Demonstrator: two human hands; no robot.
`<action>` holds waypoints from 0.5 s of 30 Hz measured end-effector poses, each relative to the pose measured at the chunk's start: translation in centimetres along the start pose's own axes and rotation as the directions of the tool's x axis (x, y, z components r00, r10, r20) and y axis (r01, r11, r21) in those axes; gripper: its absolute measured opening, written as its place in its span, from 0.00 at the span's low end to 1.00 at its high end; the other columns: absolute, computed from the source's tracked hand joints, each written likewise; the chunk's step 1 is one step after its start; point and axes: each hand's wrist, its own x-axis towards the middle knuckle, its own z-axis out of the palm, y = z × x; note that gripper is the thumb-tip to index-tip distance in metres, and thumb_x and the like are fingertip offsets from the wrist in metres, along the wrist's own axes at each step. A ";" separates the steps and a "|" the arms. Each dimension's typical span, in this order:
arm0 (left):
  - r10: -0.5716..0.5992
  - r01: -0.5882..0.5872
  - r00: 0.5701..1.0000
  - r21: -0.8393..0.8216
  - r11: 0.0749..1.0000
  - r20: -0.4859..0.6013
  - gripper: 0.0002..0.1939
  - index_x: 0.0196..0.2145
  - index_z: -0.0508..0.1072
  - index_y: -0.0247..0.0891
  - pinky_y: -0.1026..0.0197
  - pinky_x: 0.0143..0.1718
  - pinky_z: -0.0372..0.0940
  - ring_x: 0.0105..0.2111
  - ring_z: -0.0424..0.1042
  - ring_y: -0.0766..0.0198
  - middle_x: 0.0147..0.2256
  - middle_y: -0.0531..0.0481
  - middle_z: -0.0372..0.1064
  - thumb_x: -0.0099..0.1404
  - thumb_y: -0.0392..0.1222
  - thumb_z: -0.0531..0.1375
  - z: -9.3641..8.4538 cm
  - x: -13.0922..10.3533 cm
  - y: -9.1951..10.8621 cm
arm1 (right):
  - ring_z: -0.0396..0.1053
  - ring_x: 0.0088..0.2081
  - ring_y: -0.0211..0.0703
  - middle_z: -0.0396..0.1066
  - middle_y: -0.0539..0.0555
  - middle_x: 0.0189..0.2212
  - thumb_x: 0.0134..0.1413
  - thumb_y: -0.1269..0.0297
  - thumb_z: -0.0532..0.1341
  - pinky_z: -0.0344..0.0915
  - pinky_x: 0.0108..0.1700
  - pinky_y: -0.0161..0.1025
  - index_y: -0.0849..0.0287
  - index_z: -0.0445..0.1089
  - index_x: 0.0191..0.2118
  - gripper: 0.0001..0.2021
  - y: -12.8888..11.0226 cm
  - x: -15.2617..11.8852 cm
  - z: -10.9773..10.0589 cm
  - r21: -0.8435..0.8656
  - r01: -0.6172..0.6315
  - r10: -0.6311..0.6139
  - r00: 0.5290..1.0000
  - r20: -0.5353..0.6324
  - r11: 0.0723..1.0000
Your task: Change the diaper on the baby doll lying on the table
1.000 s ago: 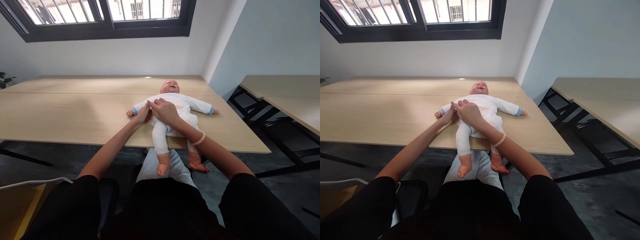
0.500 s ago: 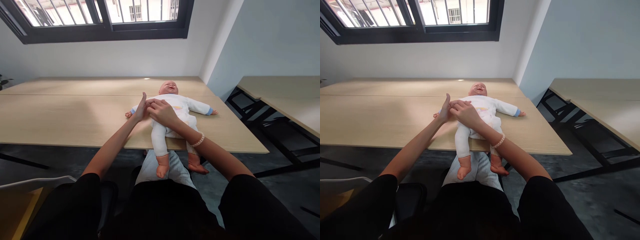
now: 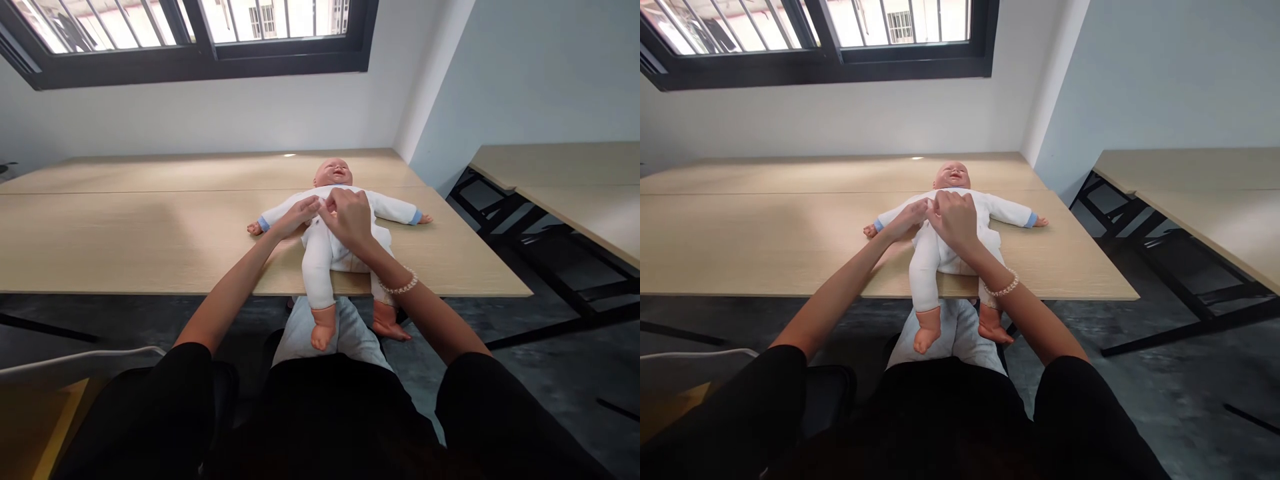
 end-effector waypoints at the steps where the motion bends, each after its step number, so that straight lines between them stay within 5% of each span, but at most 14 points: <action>1: 0.011 -0.011 0.999 -0.003 1.000 0.033 0.30 0.34 0.71 0.40 0.63 0.25 0.58 0.23 0.61 0.68 0.23 0.57 0.61 0.52 0.69 0.71 0.1 -0.1 0.1 | 0.70 0.39 0.50 0.75 0.55 0.34 0.66 0.64 0.56 0.60 0.45 0.44 0.59 0.67 0.34 0.08 0.1 -0.1 -0.3 0.054 -0.087 0.086 0.996 0.021 0.995; 7: 0.040 -0.040 0.995 -0.004 0.999 0.089 0.31 0.46 0.70 0.39 0.66 0.33 0.62 0.31 0.71 0.67 0.33 0.52 0.73 0.52 0.58 0.74 0.9 -0.6 0.5 | 0.72 0.36 0.48 0.77 0.52 0.34 0.61 0.61 0.60 0.58 0.36 0.40 0.56 0.67 0.33 0.06 0.7 -0.6 -1.5 0.160 -0.399 0.368 0.909 0.193 0.903; 15: 0.264 -0.254 0.964 0.238 0.938 -0.012 0.18 0.34 0.74 0.35 0.56 0.48 0.65 0.40 0.70 0.60 0.35 0.47 0.72 0.56 0.52 0.71 2.2 -0.6 0.2 | 0.74 0.41 0.55 0.77 0.57 0.37 0.62 0.59 0.59 0.61 0.37 0.42 0.57 0.69 0.32 0.09 1.1 -0.5 -1.5 -0.072 -0.424 0.426 0.856 0.292 0.903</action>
